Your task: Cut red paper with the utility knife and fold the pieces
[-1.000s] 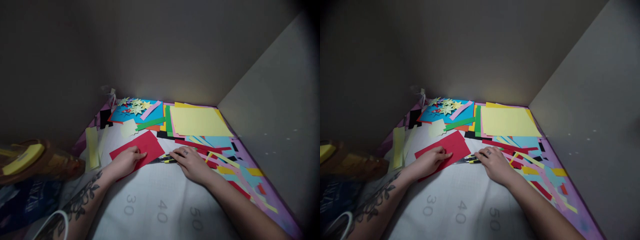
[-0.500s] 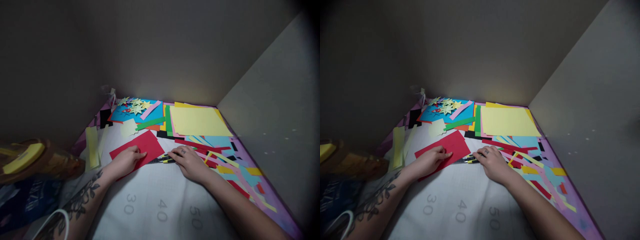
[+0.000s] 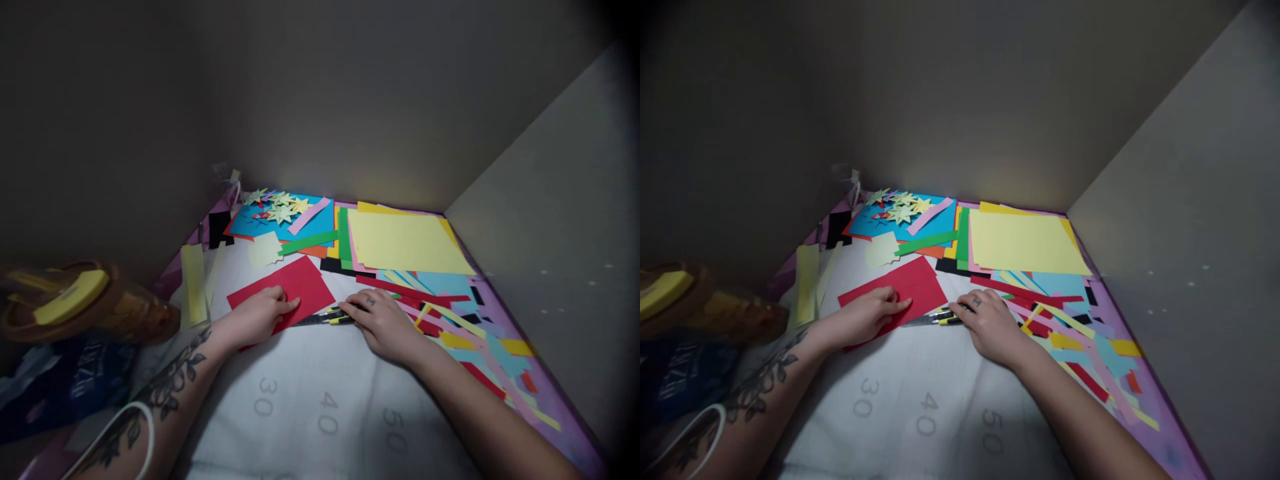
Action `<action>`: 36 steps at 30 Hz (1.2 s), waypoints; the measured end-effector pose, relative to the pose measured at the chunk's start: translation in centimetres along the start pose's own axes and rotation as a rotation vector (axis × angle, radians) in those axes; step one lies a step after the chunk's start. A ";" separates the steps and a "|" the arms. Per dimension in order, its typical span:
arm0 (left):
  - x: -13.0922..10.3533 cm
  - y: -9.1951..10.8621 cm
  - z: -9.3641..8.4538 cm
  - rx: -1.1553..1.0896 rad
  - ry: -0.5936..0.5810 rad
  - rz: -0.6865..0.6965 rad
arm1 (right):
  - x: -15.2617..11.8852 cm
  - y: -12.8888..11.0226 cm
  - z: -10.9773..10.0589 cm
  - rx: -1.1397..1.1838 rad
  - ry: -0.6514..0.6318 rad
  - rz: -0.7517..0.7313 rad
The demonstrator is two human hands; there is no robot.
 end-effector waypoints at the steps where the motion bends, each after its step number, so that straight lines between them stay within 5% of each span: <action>1: 0.0 0.0 0.0 0.008 -0.001 0.005 | 0.0 -0.1 0.0 -0.004 0.000 0.000; 13: 0.0 0.3 -0.2 0.033 -0.038 -0.011 | 0.4 -1.0 0.0 0.003 0.003 -0.025; 22: -0.1 0.0 -0.2 -0.026 -0.046 -0.049 | -0.5 0.9 0.0 -0.003 0.051 0.025; 36: -0.4 -0.4 -0.4 -0.136 -0.075 -0.055 | 0.8 -1.5 0.6 0.019 0.025 -0.023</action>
Point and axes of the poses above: each hand's wrist, its own x-axis towards the middle knuckle, its own z-axis out of the palm, y = z × x, the point moved 4 cm from there along x, towards the middle knuckle, and after that the axes turned 4 degrees about y, right-handed, at the moved point
